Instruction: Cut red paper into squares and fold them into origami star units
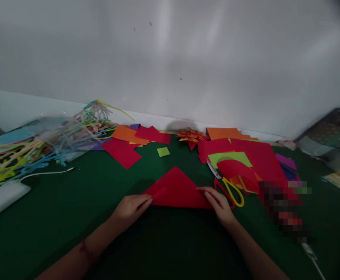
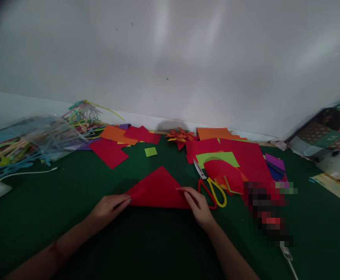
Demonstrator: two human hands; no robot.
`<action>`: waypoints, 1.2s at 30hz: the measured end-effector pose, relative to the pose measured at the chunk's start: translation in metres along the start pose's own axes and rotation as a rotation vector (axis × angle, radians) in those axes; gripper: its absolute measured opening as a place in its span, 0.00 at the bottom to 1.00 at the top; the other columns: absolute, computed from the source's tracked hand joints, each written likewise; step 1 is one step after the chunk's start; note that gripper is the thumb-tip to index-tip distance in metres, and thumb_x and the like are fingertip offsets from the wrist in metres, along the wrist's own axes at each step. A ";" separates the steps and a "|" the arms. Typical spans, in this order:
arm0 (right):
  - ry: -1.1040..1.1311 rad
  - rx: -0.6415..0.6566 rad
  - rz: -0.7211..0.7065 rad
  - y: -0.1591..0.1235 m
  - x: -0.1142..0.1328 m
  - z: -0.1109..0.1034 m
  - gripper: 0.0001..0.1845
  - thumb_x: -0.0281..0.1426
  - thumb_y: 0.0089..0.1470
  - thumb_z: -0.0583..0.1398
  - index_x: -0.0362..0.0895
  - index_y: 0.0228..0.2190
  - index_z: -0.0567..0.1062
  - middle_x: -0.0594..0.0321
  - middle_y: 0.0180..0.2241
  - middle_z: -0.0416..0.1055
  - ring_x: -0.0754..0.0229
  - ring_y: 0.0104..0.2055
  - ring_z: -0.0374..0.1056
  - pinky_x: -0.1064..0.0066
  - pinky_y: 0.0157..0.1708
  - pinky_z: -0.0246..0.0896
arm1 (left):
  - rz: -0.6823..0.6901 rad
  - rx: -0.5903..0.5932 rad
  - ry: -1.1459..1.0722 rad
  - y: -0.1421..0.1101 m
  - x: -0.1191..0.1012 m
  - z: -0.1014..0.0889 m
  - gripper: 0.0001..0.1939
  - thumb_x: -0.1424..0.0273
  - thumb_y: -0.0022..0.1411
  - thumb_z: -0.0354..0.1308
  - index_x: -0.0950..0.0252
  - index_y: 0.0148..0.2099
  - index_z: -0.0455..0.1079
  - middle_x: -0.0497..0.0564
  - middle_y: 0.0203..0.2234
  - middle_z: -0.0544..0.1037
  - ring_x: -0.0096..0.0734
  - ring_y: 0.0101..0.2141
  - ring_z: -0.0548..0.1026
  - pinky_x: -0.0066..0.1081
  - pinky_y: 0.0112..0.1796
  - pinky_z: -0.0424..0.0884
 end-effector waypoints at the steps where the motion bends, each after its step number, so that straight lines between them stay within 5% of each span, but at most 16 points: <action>1: -0.027 -0.003 0.036 -0.001 -0.001 0.000 0.15 0.35 0.57 0.50 0.47 0.40 0.73 0.56 0.43 0.71 0.54 0.45 0.67 0.62 0.46 0.60 | -0.069 0.008 -0.014 0.003 0.001 0.000 0.12 0.67 0.63 0.46 0.61 0.39 0.70 0.47 0.31 0.77 0.28 0.30 0.75 0.26 0.31 0.70; 8: -0.236 -0.031 0.078 0.001 -0.015 0.008 0.08 0.38 0.49 0.59 0.48 0.30 0.75 0.61 0.29 0.73 0.55 0.32 0.69 0.66 0.33 0.65 | -0.204 0.008 -0.101 0.010 0.002 0.000 0.13 0.65 0.64 0.43 0.61 0.35 0.69 0.45 0.28 0.75 0.27 0.29 0.73 0.24 0.29 0.68; 16: -0.232 -0.015 -0.107 0.002 0.004 -0.006 0.18 0.31 0.50 0.59 0.53 0.45 0.69 0.61 0.49 0.67 0.54 0.53 0.60 0.58 0.53 0.54 | 0.302 -0.097 0.248 -0.010 -0.029 0.002 0.09 0.74 0.63 0.47 0.65 0.41 0.68 0.51 0.26 0.75 0.29 0.26 0.73 0.29 0.29 0.70; 22: -0.291 0.139 -0.196 0.000 0.005 -0.002 0.08 0.27 0.52 0.57 0.50 0.32 0.74 0.61 0.47 0.69 0.55 0.53 0.60 0.57 0.53 0.53 | 0.378 -0.009 0.216 -0.010 -0.048 0.002 0.11 0.75 0.63 0.45 0.64 0.43 0.67 0.52 0.30 0.77 0.31 0.31 0.76 0.31 0.31 0.73; 27: -0.221 0.152 -0.142 -0.001 -0.004 -0.002 0.07 0.26 0.52 0.56 0.49 0.30 0.73 0.61 0.42 0.72 0.56 0.50 0.64 0.57 0.51 0.55 | 0.340 0.121 0.238 -0.007 -0.043 0.006 0.13 0.72 0.62 0.47 0.62 0.49 0.66 0.53 0.42 0.75 0.36 0.42 0.74 0.37 0.41 0.71; 31: -0.116 0.173 -0.041 0.002 -0.010 -0.005 0.09 0.27 0.54 0.53 0.47 0.30 0.73 0.59 0.42 0.72 0.55 0.50 0.64 0.58 0.49 0.58 | 0.190 0.230 0.289 -0.003 -0.033 0.012 0.29 0.65 0.58 0.52 0.59 0.61 0.52 0.56 0.58 0.59 0.47 0.56 0.58 0.49 0.51 0.61; 36: 0.037 0.180 0.088 0.003 -0.010 -0.011 0.05 0.30 0.54 0.54 0.46 0.30 0.70 0.58 0.47 0.70 0.55 0.52 0.62 0.58 0.51 0.55 | 0.090 0.254 0.234 0.002 -0.016 0.006 0.28 0.65 0.60 0.51 0.56 0.62 0.49 0.52 0.59 0.57 0.42 0.58 0.56 0.47 0.55 0.54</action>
Point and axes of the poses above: each hand's wrist, its own y-axis towards the middle knuckle, its own z-axis out of the palm, x = y × z, the point moved 3 cm from there along y, towards the middle knuckle
